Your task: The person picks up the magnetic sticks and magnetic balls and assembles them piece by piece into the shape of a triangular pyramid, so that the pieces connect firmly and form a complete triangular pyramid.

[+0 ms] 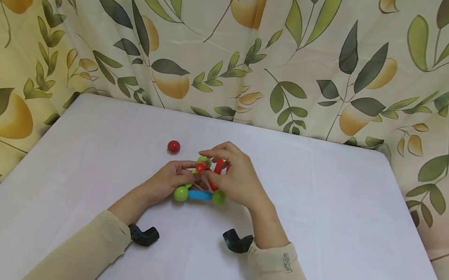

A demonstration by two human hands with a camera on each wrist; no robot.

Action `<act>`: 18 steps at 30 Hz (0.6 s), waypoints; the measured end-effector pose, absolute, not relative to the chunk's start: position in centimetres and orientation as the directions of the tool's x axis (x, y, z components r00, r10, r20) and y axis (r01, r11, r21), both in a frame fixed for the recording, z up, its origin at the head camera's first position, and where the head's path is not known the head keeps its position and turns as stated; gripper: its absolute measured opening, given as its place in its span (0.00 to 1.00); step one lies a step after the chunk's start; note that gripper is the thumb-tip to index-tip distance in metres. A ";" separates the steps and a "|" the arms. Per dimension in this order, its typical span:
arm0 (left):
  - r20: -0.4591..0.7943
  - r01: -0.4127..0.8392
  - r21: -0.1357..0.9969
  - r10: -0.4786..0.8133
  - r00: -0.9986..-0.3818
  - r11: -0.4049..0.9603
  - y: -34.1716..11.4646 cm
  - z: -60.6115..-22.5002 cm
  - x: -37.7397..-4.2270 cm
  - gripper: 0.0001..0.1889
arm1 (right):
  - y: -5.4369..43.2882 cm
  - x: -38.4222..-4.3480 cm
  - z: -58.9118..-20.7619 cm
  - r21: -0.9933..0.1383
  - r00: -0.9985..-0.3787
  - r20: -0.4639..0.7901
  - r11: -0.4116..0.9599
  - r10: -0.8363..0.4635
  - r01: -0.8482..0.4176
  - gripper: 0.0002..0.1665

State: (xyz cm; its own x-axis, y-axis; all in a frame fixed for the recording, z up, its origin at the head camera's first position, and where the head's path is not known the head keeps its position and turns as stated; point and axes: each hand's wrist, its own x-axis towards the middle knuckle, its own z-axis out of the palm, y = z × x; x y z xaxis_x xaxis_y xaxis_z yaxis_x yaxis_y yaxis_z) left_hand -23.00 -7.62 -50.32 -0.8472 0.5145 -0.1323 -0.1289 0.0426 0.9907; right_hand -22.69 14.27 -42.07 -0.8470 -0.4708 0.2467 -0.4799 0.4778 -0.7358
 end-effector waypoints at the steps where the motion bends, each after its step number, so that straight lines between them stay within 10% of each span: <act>1: -0.136 -0.133 0.990 0.514 -0.847 0.043 -7.6 -50.3 -23.0 0.23 | 14.4 -22.8 -42.0 -0.738 -0.850 0.245 0.480 -0.466 -0.475 0.24; 18: -0.177 -0.191 0.981 0.475 -0.862 0.018 -7.5 -49.9 -22.9 0.25 | 16.7 -24.4 -43.0 -0.778 -0.956 0.153 0.567 -0.250 -0.272 0.19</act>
